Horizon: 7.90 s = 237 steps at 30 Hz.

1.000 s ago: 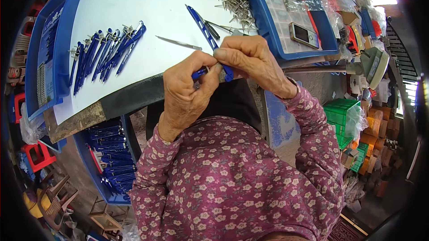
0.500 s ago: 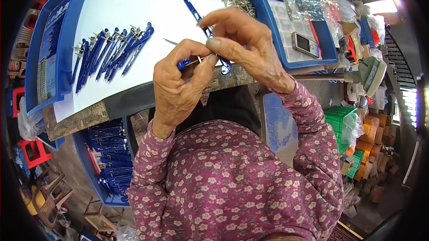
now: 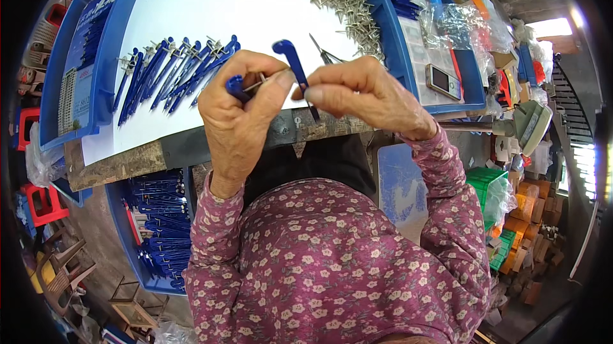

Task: Assembling blue plastic clips by inserting a metal spring between two plastic parts.

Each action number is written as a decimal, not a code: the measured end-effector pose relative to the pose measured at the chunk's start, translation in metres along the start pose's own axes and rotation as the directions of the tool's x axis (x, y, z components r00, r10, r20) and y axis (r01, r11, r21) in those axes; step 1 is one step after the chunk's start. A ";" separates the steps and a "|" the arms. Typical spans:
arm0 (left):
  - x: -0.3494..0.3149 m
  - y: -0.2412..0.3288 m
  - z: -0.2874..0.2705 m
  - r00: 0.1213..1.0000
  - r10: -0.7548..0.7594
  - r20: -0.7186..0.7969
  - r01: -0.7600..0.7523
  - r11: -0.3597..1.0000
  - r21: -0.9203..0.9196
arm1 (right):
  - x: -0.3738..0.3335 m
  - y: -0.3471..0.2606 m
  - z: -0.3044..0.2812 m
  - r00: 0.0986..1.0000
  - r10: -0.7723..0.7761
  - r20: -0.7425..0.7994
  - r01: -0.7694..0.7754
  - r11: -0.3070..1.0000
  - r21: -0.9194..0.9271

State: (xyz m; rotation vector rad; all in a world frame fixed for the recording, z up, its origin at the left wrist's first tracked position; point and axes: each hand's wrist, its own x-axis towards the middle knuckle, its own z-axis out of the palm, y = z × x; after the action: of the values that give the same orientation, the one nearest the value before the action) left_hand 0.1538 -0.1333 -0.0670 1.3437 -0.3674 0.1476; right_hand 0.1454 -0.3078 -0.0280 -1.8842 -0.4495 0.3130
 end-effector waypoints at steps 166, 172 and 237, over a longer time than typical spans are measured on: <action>-0.046 0.006 0.008 0.943 -0.295 0.153 0.323 0.922 -0.213 | -0.063 0.036 0.047 0.989 0.037 -0.146 0.072 0.733 0.676; -0.046 0.023 0.016 0.885 -0.166 0.435 0.235 0.966 -0.108 | -0.088 0.013 0.031 0.929 -0.117 -0.352 0.329 0.698 0.635; -0.077 -0.013 -0.096 0.923 -0.116 0.367 -0.346 0.164 0.924 | 0.017 0.048 0.102 0.994 -0.083 0.065 0.104 0.861 -0.498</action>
State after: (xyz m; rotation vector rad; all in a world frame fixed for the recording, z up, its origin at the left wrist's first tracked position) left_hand 0.1030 -0.0348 -0.1220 2.7478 -0.7754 0.3098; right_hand 0.1248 -0.2295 -0.1086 -2.3571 -0.7004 0.1773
